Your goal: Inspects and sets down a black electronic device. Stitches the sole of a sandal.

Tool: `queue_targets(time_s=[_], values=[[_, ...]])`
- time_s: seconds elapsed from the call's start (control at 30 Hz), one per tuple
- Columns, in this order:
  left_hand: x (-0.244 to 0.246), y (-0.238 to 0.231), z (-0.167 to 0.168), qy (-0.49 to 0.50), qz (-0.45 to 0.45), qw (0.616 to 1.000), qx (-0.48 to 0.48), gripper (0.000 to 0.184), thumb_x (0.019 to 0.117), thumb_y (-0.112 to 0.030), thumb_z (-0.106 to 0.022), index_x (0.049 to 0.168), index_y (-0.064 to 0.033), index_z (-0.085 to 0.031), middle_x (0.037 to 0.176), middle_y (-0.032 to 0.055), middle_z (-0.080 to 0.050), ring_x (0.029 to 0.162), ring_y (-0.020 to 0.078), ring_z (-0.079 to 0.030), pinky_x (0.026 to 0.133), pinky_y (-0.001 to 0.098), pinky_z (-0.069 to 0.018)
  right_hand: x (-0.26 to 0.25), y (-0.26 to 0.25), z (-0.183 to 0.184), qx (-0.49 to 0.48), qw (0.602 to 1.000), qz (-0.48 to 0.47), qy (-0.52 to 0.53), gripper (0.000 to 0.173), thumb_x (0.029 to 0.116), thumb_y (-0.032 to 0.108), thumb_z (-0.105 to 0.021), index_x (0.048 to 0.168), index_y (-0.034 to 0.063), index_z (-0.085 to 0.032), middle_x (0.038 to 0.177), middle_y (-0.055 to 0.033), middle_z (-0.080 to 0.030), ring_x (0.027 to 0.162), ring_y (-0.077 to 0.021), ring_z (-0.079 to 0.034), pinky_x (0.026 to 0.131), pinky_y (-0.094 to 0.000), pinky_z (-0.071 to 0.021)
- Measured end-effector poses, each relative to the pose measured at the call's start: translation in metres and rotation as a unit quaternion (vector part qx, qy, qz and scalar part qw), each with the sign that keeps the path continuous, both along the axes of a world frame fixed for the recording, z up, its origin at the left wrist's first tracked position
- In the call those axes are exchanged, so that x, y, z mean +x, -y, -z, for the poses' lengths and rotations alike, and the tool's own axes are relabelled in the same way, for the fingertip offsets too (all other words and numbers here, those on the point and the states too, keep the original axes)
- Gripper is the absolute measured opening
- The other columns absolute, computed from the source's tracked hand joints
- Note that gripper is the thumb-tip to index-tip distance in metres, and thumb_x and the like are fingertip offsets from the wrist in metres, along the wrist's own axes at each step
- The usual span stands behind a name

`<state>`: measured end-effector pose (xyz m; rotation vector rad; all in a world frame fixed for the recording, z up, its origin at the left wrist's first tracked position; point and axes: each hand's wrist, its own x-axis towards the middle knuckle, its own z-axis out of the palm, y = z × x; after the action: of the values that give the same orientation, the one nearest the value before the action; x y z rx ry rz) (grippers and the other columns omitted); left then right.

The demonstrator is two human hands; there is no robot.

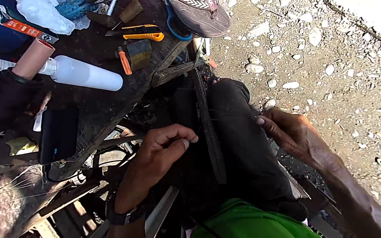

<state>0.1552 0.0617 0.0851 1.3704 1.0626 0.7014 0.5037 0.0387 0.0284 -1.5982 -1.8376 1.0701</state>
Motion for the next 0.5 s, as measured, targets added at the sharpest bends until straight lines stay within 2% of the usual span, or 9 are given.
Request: queue_targets(time_s=[0.07,0.17,0.2,0.27,0.33,0.37,0.4,0.47,0.5], values=[[-0.02,0.008,-0.009,0.085,-0.001,0.996,-0.014,0.016,0.0986,-0.019,-0.063,0.103,-0.0119,-0.076,0.087,-0.0048,-0.071,0.069,-0.0027,-0.059,0.061,0.0131,-0.0478,-0.008,-0.001,0.0,-0.043,0.98,-0.04,-0.192,0.035,0.1058,0.043,-0.056,0.089,0.013,-0.065,0.067,0.0088,-0.055,0.056,0.0017,-0.05,0.05,-0.0166,-0.0408],[-0.055,0.023,-0.011,0.062,-0.009,0.997,-0.04,0.019,0.0992,-0.028,-0.066,0.108,-0.0155,-0.077,0.091,-0.005,-0.074,0.069,-0.0031,-0.061,0.062,0.0118,-0.0489,-0.025,-0.003,-0.007,-0.017,0.954,-0.044,-0.297,0.024,0.1018,0.029,-0.066,0.095,0.0062,-0.069,0.078,0.0058,-0.061,0.066,0.003,-0.051,0.057,-0.0133,-0.0409],[-0.065,0.026,-0.008,0.01,-0.021,0.999,-0.044,0.019,0.0984,-0.028,-0.066,0.107,-0.0169,-0.078,0.089,-0.0057,-0.074,0.067,-0.0033,-0.061,0.06,0.0114,-0.0486,-0.031,-0.005,-0.009,0.01,0.955,-0.04,-0.294,0.021,0.1012,0.025,-0.067,0.099,0.0042,-0.072,0.085,0.0035,-0.065,0.071,0.0015,-0.055,0.062,-0.0143,-0.0453],[-0.077,0.031,0.002,-0.189,-0.055,0.98,-0.015,0.017,0.0946,-0.024,-0.064,0.103,-0.0182,-0.078,0.088,-0.0065,-0.072,0.07,-0.0014,-0.061,0.061,0.0147,-0.0498,-0.046,-0.01,-0.011,0.074,0.969,-0.028,-0.233,0.022,0.1005,0.024,-0.067,0.107,0.0059,-0.076,0.09,0.002,-0.067,0.076,-0.0001,-0.059,0.065,-0.0169,-0.0509],[-0.074,0.03,0.013,-0.359,-0.056,0.931,0.04,0.029,0.0948,-0.032,-0.061,0.115,-0.0157,-0.074,0.114,0.0017,-0.069,0.102,0.0088,-0.065,0.085,0.0296,-0.055,-0.062,-0.017,-0.011,0.137,0.984,-0.027,-0.112,0.024,0.1009,0.03,-0.064,0.111,0.014,-0.078,0.086,0.0037,-0.065,0.071,-0.0021,-0.058,0.061,-0.0219,-0.0502],[-0.065,0.027,0.016,-0.362,-0.065,0.928,0.065,0.035,0.0972,-0.035,-0.061,0.122,-0.0127,-0.072,0.126,0.0069,-0.065,0.113,0.0141,-0.064,0.092,0.0333,-0.0558,-0.069,-0.021,-0.011,0.169,0.984,-0.03,-0.045,0.024,0.1006,0.032,-0.063,0.111,0.0173,-0.079,0.083,0.0037,-0.064,0.069,-0.0048,-0.058,0.058,-0.0254,-0.0493],[-0.05,0.025,0.016,-0.323,-0.087,0.938,0.085,0.038,0.0996,-0.037,-0.061,0.126,-0.0106,-0.07,0.13,0.0081,-0.064,0.112,0.0145,-0.065,0.089,0.0307,-0.0575,-0.076,-0.025,-0.01,0.195,0.98,-0.033,0.015,0.024,0.0997,0.032,-0.061,0.111,0.0195,-0.079,0.08,0.0032,-0.062,0.066,-0.0081,-0.058,0.054,-0.0285,-0.0472],[-0.011,0.022,0.013,-0.202,-0.124,0.967,0.098,0.042,0.1023,-0.036,-0.06,0.131,-0.0051,-0.065,0.124,0.0072,-0.066,0.088,0.0122,-0.067,0.071,0.026,-0.0585,-0.081,-0.027,-0.008,0.203,0.977,-0.039,0.053,0.023,0.097,0.029,-0.06,0.105,0.0202,-0.079,0.075,0.0025,-0.059,0.062,-0.0112,-0.057,0.051,-0.0315,-0.044],[0.008,0.02,0.01,-0.163,-0.118,0.974,0.1,0.049,0.103,-0.036,-0.06,0.138,-0.0023,-0.058,0.123,0.0082,-0.067,0.079,0.0117,-0.067,0.064,0.0257,-0.0583,-0.079,-0.027,-0.008,0.182,0.982,-0.04,0.016,0.022,0.0956,0.027,-0.06,0.101,0.0185,-0.079,0.074,0.0038,-0.059,0.062,-0.0089,-0.055,0.051,-0.0295,-0.0432]])
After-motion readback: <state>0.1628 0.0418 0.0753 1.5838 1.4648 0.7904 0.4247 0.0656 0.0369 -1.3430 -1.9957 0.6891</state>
